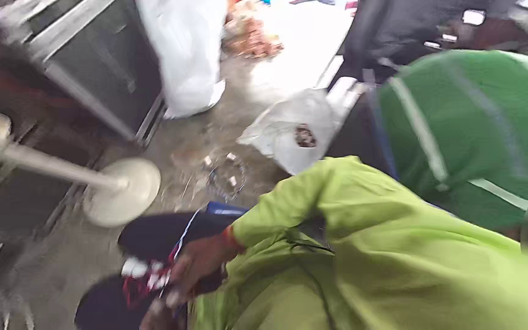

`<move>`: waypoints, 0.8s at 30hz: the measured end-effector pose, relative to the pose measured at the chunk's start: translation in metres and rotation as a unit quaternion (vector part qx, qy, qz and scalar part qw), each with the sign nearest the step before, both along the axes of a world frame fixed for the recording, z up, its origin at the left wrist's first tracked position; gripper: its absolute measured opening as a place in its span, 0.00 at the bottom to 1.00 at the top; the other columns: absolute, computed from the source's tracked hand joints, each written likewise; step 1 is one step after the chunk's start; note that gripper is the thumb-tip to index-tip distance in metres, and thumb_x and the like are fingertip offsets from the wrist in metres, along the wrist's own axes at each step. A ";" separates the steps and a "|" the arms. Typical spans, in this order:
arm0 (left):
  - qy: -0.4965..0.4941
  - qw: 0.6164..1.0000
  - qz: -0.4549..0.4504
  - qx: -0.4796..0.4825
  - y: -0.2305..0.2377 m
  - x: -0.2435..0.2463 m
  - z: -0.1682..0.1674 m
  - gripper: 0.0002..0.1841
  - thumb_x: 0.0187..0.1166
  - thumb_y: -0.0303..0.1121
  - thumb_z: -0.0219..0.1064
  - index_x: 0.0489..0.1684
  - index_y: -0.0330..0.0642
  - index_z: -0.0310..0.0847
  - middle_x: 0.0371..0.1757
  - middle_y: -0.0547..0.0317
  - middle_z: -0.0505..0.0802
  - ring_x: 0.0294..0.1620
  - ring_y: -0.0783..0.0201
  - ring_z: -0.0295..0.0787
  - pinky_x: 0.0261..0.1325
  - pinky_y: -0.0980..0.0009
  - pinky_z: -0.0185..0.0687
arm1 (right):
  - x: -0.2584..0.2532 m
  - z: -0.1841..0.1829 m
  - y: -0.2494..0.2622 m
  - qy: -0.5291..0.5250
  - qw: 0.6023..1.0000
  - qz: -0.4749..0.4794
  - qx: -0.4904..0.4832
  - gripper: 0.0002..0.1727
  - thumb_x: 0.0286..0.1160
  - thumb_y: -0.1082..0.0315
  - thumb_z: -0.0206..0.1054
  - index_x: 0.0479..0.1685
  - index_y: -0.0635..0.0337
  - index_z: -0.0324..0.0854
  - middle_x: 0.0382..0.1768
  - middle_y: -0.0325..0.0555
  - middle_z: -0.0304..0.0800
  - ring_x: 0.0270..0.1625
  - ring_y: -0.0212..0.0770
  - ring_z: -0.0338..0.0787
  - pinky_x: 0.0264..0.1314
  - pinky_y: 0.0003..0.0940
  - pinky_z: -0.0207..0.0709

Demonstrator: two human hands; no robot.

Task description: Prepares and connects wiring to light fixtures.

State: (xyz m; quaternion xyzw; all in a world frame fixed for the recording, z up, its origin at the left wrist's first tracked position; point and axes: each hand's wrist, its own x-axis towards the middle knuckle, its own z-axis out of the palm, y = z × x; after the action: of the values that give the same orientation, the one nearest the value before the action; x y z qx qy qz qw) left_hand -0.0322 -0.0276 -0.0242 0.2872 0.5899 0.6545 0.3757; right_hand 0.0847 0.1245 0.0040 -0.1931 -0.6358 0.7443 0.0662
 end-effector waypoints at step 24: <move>-0.066 0.977 0.152 -0.135 -0.007 0.008 0.001 0.09 0.84 0.32 0.66 0.39 0.37 0.90 0.25 0.65 0.88 0.22 0.77 0.77 0.26 0.79 0.75 | 0.014 -0.047 0.031 0.073 0.960 0.109 0.246 0.18 0.70 0.65 0.73 0.59 0.56 0.88 0.51 0.40 0.91 0.55 0.34 0.88 0.59 0.34 0.85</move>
State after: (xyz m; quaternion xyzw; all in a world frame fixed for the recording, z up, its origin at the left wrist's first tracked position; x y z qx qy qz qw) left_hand -0.0245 -0.0351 -0.0231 0.0968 0.6837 0.6359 0.3448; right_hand 0.0991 0.1553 -0.0432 -0.0453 -0.8101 0.5794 0.0767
